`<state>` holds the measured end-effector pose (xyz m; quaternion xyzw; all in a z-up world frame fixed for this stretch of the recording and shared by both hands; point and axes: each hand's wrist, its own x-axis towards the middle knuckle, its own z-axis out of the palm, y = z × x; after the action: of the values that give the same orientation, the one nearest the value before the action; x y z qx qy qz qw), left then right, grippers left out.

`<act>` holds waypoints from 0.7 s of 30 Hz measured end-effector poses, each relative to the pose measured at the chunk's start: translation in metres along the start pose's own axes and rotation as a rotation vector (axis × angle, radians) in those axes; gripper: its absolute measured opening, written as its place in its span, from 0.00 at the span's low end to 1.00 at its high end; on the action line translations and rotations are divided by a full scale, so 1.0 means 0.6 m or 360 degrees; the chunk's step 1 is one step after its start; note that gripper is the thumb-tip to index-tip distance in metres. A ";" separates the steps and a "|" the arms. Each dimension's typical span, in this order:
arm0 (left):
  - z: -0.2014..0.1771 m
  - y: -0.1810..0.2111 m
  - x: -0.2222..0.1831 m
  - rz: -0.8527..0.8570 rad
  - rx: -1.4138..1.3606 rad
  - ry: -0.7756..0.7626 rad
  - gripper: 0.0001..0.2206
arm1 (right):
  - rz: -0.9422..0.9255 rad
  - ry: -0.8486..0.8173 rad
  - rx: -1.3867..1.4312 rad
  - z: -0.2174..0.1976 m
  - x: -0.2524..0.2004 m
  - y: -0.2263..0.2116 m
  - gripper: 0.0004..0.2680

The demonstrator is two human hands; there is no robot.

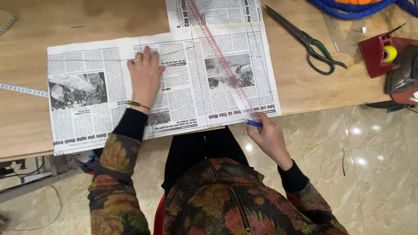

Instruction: The person is drafting a pattern on a sheet of newspaper using a ruler, a blue pen, and a grey template.

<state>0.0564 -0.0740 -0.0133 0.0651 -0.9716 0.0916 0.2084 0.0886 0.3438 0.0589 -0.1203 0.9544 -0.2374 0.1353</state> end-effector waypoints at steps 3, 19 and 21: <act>0.004 0.078 0.009 0.0032 -0.0306 -0.0243 0.17 | 0.0117 -0.0225 0.0382 0.023 -0.004 0.056 0.20; -0.112 0.359 -0.032 -0.0779 -0.3302 -0.0848 0.10 | 0.0067 -0.0644 0.1440 -0.011 -0.032 0.110 0.26; -0.133 0.405 -0.056 -0.0249 -0.2965 -0.0958 0.12 | -0.0040 -0.0291 0.1613 0.010 -0.018 0.107 0.30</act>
<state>0.0781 0.1824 0.0075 -0.0406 -0.6606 -0.7460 -0.0745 0.0898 0.3997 0.0248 -0.0713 0.7022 -0.6602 0.2567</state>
